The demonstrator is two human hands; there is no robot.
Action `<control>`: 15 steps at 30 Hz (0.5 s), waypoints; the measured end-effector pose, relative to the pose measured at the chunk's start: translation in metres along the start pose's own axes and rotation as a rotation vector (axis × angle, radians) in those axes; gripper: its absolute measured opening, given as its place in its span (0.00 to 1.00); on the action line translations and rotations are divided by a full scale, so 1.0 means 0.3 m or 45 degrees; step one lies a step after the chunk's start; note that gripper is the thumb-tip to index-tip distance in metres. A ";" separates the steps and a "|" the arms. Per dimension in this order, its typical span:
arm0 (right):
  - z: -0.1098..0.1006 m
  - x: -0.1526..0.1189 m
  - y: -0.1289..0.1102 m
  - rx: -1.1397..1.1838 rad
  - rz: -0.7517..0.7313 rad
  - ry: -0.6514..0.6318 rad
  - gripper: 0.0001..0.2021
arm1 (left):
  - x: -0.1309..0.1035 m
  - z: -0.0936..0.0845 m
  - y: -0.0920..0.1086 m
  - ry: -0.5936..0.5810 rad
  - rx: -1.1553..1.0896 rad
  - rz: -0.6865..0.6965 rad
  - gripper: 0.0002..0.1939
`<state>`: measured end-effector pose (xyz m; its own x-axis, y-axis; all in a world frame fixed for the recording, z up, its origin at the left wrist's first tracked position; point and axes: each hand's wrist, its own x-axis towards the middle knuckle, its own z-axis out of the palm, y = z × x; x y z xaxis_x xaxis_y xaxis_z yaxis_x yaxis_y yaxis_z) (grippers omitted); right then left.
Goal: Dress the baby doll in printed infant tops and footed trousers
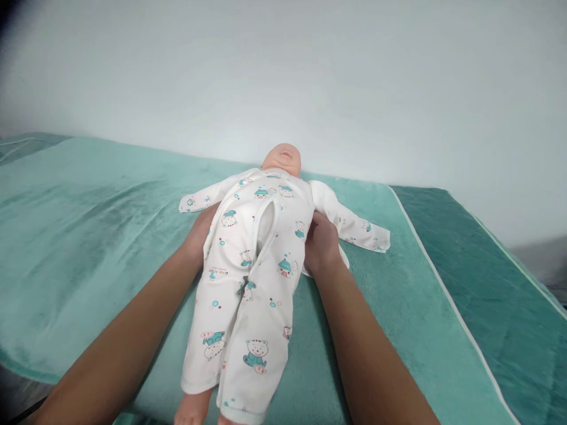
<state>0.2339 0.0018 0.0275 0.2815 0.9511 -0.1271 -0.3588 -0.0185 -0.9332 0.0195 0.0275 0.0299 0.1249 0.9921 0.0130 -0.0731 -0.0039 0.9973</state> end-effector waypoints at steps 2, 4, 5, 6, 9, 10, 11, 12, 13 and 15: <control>0.009 -0.007 -0.009 0.049 0.005 -0.022 0.06 | 0.000 0.006 0.004 0.057 0.113 0.077 0.14; 0.015 -0.011 -0.012 0.020 -0.016 -0.079 0.12 | 0.006 0.011 0.000 0.156 0.213 0.154 0.14; 0.016 -0.012 -0.012 -0.010 -0.030 -0.101 0.15 | 0.012 0.012 -0.003 0.202 0.249 0.196 0.14; 0.016 -0.012 -0.011 -0.048 -0.054 -0.111 0.15 | 0.021 0.013 -0.007 0.236 0.277 0.240 0.14; 0.011 -0.008 -0.007 -0.199 -0.165 -0.067 0.12 | 0.062 0.014 -0.013 0.242 0.318 0.364 0.14; 0.009 -0.006 -0.008 -0.263 -0.189 -0.045 0.11 | 0.081 0.015 -0.013 0.235 0.331 0.399 0.14; 0.007 -0.005 -0.009 -0.322 -0.204 -0.022 0.10 | 0.104 0.017 -0.011 0.226 0.346 0.430 0.14; 0.006 -0.003 -0.012 -0.376 -0.220 0.002 0.09 | 0.129 0.019 -0.009 0.219 0.366 0.459 0.14; 0.005 -0.002 -0.014 -0.426 -0.236 0.022 0.07 | 0.154 0.022 -0.006 0.210 0.392 0.484 0.13; 0.004 -0.001 -0.017 -0.491 -0.269 0.044 0.04 | 0.201 0.028 0.002 0.178 0.434 0.484 0.13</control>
<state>0.2347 0.0019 0.0327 0.3450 0.9356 0.0749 0.0667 0.0552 -0.9962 0.0352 0.0865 0.0320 0.0173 0.9199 0.3917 0.2409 -0.3841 0.8913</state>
